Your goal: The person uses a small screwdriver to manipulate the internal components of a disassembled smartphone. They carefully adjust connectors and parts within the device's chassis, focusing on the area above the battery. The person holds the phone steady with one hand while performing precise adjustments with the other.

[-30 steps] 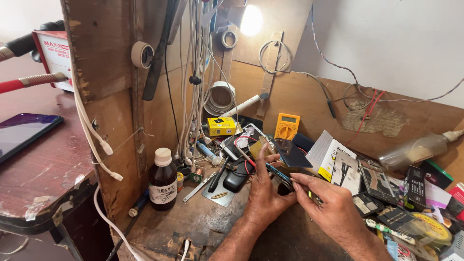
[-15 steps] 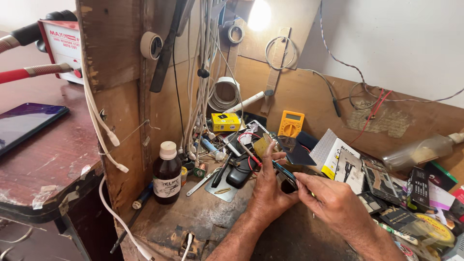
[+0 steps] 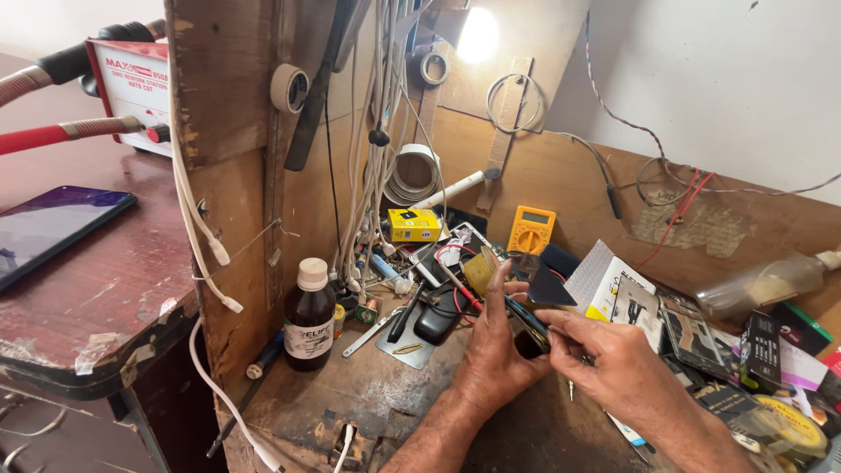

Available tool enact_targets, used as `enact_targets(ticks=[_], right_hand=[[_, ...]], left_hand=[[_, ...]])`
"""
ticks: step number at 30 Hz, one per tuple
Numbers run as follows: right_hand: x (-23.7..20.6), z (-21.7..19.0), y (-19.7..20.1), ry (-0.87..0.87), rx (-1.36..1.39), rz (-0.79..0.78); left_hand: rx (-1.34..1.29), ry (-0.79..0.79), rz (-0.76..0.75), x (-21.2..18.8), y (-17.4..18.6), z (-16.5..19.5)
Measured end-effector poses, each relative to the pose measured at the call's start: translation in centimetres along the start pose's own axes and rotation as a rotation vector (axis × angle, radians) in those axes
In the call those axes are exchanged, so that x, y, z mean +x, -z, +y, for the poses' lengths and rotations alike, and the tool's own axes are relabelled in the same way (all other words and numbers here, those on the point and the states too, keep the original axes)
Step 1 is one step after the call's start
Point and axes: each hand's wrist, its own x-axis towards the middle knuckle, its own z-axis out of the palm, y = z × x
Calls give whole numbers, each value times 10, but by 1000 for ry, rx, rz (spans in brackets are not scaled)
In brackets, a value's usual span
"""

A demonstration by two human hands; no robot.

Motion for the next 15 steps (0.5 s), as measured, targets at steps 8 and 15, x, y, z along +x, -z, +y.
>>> enact_targets(ticks=[8,15], right_hand=[[15,-10,13,-91,-151,-218],[27,-16,16,-138,-237,-301]], left_hand=[[78,5,-7,0,-1,2],[87,-7,-11,-1,-1,1]])
